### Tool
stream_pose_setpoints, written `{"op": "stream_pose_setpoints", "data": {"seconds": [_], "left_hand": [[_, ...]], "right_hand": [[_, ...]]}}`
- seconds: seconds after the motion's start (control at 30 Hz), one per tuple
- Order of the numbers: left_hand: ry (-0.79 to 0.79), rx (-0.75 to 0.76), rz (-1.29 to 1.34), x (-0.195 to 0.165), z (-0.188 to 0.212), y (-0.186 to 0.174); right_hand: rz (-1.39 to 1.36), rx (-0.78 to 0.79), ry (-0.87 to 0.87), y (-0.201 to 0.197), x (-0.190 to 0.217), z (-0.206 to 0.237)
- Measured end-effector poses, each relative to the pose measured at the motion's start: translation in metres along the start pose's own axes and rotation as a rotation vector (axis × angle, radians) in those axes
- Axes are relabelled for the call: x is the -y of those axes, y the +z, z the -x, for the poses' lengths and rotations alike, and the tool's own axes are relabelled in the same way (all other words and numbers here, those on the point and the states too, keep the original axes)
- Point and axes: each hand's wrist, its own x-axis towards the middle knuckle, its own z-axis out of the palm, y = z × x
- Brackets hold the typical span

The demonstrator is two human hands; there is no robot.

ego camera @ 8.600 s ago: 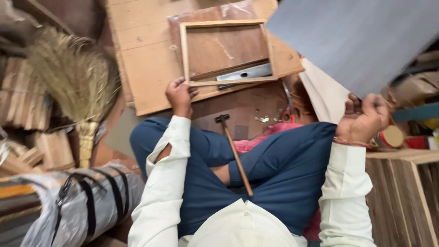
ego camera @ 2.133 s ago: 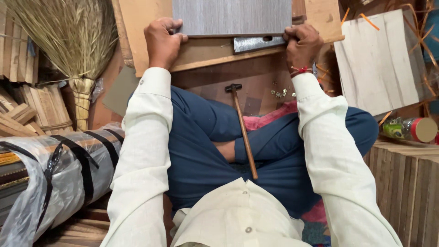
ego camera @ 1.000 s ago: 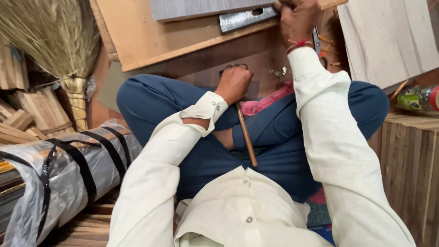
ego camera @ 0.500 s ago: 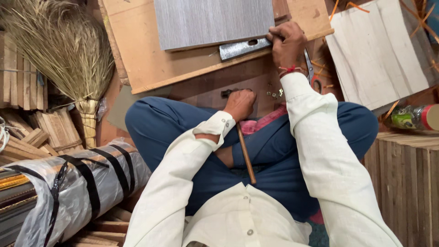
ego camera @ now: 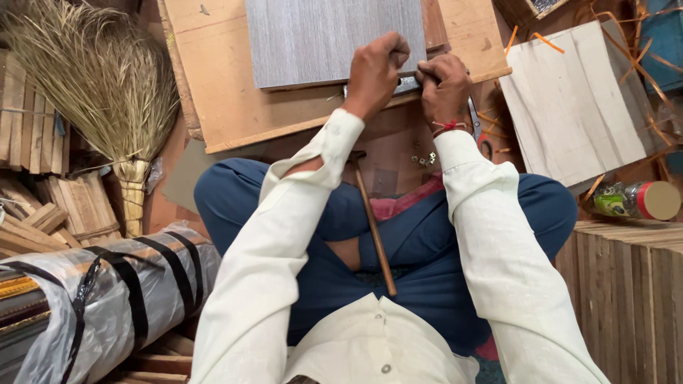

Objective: The person assembles picture frames by placing wooden frames on a work surface, positioning laminated panels, and securing them with a hammer and nails. The person repeatedly flips the panels, aligns them, and hammers nails into the frame edges.

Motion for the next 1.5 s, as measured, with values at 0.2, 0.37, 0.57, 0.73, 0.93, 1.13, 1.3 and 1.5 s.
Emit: {"op": "stream_pose_setpoints", "data": {"seconds": [0.2, 0.37, 0.57, 0.73, 0.93, 1.13, 1.3, 1.5], "left_hand": [[0.125, -0.093, -0.151, 0.021, -0.002, 0.036], [0.106, -0.109, -0.140, 0.020, 0.001, 0.036], [0.104, -0.123, -0.181, 0.007, 0.004, 0.033], [0.086, -0.081, -0.143, 0.011, 0.000, 0.031], [0.073, -0.106, -0.130, 0.013, -0.002, 0.031], [0.044, -0.136, -0.141, 0.011, 0.004, 0.033], [-0.038, -0.083, -0.194, 0.013, -0.003, 0.039], [-0.014, -0.140, -0.184, 0.014, -0.003, 0.042]], "right_hand": [[0.142, 0.008, 0.067, -0.003, 0.008, 0.022], [0.209, 0.457, 0.721, -0.001, 0.073, 0.104], [-0.003, 0.601, 0.755, -0.007, 0.126, 0.169], [-0.231, 0.669, 1.043, -0.014, 0.140, 0.169], [-0.308, 0.443, 0.643, -0.013, 0.156, 0.193], [-0.691, 0.222, 1.244, -0.057, 0.170, 0.191], [-0.231, 0.019, 0.812, -0.071, 0.166, 0.154], [-0.024, 0.046, 0.524, -0.072, 0.131, 0.127]]}}
